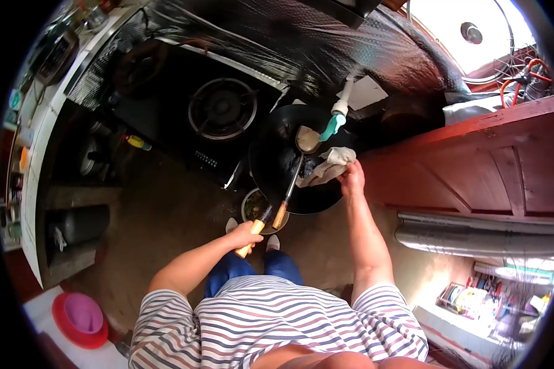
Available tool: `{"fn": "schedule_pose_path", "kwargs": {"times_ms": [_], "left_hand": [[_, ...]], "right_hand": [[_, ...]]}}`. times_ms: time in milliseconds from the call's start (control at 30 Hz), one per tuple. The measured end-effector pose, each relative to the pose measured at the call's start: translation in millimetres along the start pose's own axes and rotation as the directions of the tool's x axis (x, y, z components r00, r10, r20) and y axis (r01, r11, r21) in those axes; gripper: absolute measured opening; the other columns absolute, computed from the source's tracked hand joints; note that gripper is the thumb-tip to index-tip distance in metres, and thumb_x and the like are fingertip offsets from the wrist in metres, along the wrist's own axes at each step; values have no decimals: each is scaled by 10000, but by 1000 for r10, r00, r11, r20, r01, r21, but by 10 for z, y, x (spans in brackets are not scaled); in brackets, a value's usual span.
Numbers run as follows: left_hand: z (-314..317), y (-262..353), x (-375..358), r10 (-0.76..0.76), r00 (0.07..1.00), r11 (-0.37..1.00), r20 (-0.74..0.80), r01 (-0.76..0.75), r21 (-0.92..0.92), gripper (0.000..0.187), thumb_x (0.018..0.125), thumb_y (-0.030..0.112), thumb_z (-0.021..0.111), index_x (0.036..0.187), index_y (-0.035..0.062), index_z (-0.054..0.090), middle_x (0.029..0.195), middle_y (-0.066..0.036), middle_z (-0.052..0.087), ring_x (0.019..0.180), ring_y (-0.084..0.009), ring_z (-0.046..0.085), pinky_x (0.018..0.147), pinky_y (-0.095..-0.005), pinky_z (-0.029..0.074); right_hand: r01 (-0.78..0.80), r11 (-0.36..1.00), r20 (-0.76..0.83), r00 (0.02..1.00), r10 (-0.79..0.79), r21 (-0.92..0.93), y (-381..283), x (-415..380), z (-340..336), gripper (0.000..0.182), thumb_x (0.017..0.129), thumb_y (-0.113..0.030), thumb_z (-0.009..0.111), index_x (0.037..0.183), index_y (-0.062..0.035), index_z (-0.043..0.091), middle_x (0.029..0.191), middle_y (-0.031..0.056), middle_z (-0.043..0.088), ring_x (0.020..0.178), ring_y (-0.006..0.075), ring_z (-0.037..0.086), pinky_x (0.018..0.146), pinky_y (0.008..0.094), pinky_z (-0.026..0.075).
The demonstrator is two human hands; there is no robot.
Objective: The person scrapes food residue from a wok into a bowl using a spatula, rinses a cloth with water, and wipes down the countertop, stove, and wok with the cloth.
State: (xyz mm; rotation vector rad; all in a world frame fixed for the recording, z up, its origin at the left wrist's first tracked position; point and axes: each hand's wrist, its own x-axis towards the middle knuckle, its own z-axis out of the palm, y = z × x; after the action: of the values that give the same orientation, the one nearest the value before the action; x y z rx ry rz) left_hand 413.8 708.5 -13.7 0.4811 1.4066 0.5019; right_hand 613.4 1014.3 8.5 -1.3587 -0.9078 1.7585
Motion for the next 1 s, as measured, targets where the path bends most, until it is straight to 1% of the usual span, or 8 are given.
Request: {"fn": "schedule_pose_path", "kwargs": {"times_ms": [67,300,467,533,667,733,800,1000], "left_hand": [[-95,37,-51,259,965,722,-47,-161,673,404,747,303,649,982,7,508,749,-151,605,714,-295,623,656,-398,492],[-48,1221,117,785,582,554,-213,-505,662,406,753,206,638,1097,44,498,892,-125,570,809,-314,578,701,-409,467],[6,2837,569,952,107,-253,285,-246,936,515,705,87,576,1210,123,484,1235,-123,446,1109,-294,441,847,-491,380],[38,3321,686,792,134,-592,596,-73,803,341,752,177,532,1089,129,553,1148,-76,497,1097,-242,447,855,-460,378],[120,3617,1086,274,607,-872,746,-170,460,134,704,198,551,794,123,616,909,-36,563,957,-209,503,705,-405,458],[120,3662,1123,248,575,-827,780,-293,480,112,699,214,545,722,119,600,770,-12,533,859,-209,516,565,-368,441],[103,3567,1278,372,283,-884,884,-184,430,124,706,230,538,704,115,585,706,-8,498,782,-209,510,521,-356,432],[255,3495,1383,551,351,-784,757,-93,613,162,703,243,530,702,89,580,697,-27,501,745,-210,502,450,-361,414]], "right_hand": [[-39,998,-56,998,42,51,96,-17,12,299,831,-120,423,1113,-95,519,1025,61,590,910,209,585,756,390,504],[-10,1000,-66,998,9,-12,-108,48,10,247,822,-167,479,1034,-71,562,940,56,597,833,180,585,664,337,503],[-141,980,2,990,143,-140,-48,327,-4,352,813,-143,509,1134,2,523,948,104,602,790,201,601,604,320,508],[-198,959,-2,979,202,-205,-19,372,-27,357,815,-127,511,1142,17,518,930,117,606,790,210,604,606,329,504],[-245,945,48,964,261,-215,58,490,-130,373,822,-128,505,1160,29,503,942,122,601,794,232,601,643,347,495],[-266,942,74,956,286,-207,104,570,-180,377,819,-130,507,1160,28,503,945,122,599,791,232,600,640,345,495],[-264,952,91,956,280,-158,129,622,-226,374,816,-133,509,1155,27,508,947,124,600,790,231,600,640,345,494],[-282,947,94,950,298,-153,258,713,-264,317,816,-145,511,1073,36,560,916,122,608,790,211,587,675,317,475]]}}
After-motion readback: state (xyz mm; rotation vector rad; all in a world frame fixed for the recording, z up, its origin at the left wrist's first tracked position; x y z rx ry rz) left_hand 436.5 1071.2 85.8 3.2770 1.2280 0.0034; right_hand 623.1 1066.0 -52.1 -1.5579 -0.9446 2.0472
